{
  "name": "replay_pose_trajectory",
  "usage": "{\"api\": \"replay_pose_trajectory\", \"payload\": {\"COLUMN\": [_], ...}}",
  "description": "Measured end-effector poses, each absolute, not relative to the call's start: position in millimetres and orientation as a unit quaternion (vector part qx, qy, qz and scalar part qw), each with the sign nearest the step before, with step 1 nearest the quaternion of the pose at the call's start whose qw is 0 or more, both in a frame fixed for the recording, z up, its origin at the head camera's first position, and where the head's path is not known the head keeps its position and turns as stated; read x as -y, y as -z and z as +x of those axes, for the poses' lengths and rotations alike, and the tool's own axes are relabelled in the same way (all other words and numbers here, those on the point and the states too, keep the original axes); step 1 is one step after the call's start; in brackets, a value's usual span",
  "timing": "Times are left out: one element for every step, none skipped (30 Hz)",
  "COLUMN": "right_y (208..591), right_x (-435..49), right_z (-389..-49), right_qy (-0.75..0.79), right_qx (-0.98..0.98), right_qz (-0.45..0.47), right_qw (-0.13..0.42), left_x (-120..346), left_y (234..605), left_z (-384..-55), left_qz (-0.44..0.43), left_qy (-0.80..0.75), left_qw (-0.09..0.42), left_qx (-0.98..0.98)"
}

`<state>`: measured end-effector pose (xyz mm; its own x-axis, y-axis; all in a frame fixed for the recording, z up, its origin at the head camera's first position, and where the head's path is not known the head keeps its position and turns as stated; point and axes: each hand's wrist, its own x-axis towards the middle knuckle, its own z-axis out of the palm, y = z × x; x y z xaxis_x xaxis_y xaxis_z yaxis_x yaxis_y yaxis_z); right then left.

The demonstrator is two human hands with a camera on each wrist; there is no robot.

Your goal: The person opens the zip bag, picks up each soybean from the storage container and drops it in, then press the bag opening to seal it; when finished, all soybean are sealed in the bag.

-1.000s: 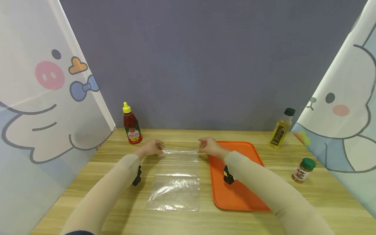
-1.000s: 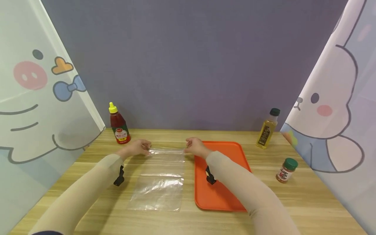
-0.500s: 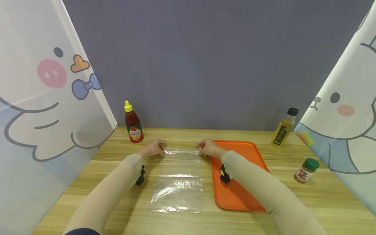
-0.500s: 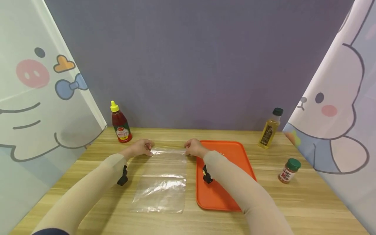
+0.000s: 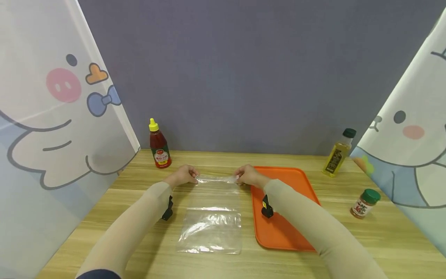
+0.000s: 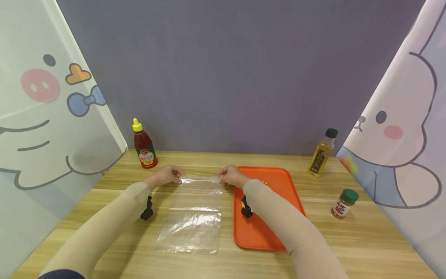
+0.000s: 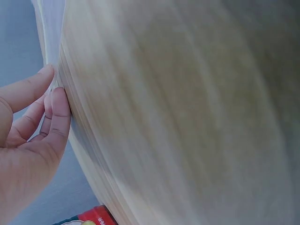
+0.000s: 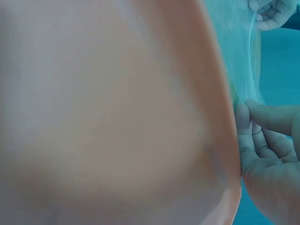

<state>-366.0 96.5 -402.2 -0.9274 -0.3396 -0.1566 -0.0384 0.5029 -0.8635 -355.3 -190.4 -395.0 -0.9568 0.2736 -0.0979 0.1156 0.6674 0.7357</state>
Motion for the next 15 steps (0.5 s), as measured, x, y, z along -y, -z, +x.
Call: {"api": "replay_pose_trajectory", "payload": {"right_y": [402.5,402.7,402.8,402.5,402.4,402.1,401.6,401.0,400.4,399.6,398.8,398.0,397.4,396.7,395.9], "right_x": [-96.9,-97.0,-97.0,-97.0,-96.9,-96.7,-96.5,-96.2,-96.0,-95.9,-95.7,-95.7,-95.9,-95.9,-96.2], "right_z": [-365.7,-365.4,-365.0,-364.3,-363.7,-363.0,-362.4,-361.9,-361.5,-361.2,-361.2,-361.4,-361.3,-361.3,-361.4], "right_qy": [0.489,0.493,0.499,0.502,0.504,0.507,0.509,0.513,0.515,0.515,0.518,0.520,0.520,0.524,0.527], "right_qx": [-0.851,-0.849,-0.845,-0.843,-0.841,-0.840,-0.839,-0.837,-0.836,-0.837,-0.836,-0.835,-0.836,-0.834,-0.833], "right_qz": [-0.112,-0.113,-0.111,-0.110,-0.109,-0.108,-0.107,-0.103,-0.099,-0.096,-0.093,-0.090,-0.088,-0.085,-0.084], "right_qw": [0.156,0.156,0.159,0.160,0.160,0.161,0.160,0.160,0.160,0.159,0.157,0.155,0.152,0.151,0.148], "left_x": [189.8,189.4,188.9,188.8,188.8,188.9,189.2,189.4,189.7,190.0,190.4,190.4,190.6,190.6,190.8], "left_y": [394.4,393.6,393.1,392.8,392.7,392.6,392.8,392.9,392.9,392.6,392.2,391.6,390.9,390.1,389.0], "left_z": [-354.9,-354.5,-354.4,-354.3,-354.2,-354.2,-354.2,-354.1,-354.0,-353.8,-353.7,-353.4,-353.0,-352.7,-352.4], "left_qz": [0.106,0.107,0.105,0.106,0.106,0.105,0.106,0.106,0.102,0.102,0.103,0.103,0.102,0.100,0.101], "left_qy": [-0.392,-0.390,-0.390,-0.387,-0.385,-0.385,-0.384,-0.386,-0.390,-0.392,-0.396,-0.399,-0.403,-0.406,-0.407], "left_qw": [0.098,0.096,0.096,0.094,0.092,0.091,0.091,0.093,0.096,0.096,0.095,0.094,0.091,0.088,0.084], "left_qx": [-0.908,-0.909,-0.910,-0.911,-0.912,-0.912,-0.913,-0.912,-0.910,-0.909,-0.908,-0.906,-0.905,-0.904,-0.904]}}
